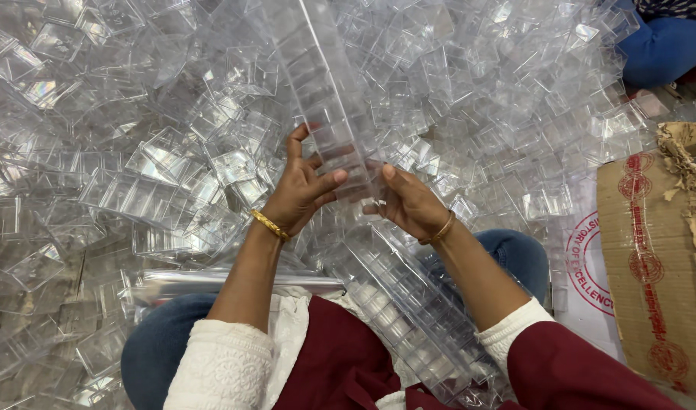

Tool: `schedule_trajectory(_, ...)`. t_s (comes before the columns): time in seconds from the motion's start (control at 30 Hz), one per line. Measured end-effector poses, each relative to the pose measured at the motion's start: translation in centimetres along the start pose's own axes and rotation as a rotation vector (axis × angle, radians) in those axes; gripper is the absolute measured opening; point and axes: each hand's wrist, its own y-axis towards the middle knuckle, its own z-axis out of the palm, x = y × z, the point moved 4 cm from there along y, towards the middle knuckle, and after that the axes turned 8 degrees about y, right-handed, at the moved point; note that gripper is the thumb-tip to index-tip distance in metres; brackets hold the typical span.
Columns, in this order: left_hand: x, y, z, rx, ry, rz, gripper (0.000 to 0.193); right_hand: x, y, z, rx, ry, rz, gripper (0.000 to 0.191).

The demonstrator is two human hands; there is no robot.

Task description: The person sits on the floor and repeatedly picks up small clear plastic containers from a large pile, separates them, and places them into a plastic bag. The person continues this process throughout the clip.

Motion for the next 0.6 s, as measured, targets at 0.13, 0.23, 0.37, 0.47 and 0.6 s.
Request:
schedule_trajectory(0.13,0.2,0.3,-0.7,0.025,0.076,0.220,0.103,-0.1,0.8,0.8,-0.045,0.053,-0.072,0.079)
schedule_trajectory(0.23,0.9,0.8,-1.7,-0.053,0.105,0.190,0.108,-0.3,1.0,1.3,-0.094,-0.147,-0.123,0.098)
schedule_trajectory(0.37,0.5,1.0,-2.1,-0.102,0.149,0.216,0.110,-0.7,0.9,2.2,-0.031,-0.436,-0.176,0.104)
schedule_trajectory(0.47,0.1,0.7,-2.5,-0.186,0.154,0.113,0.113,-1.4,0.8,2.0,-0.067,-0.394,-0.103,0.105)
schedule_trajectory(0.6,-0.4,0.3,-2.3,-0.210,0.173,0.094,0.115,-1.9,0.4,1.5,-0.094,-0.300,-0.027,0.101)
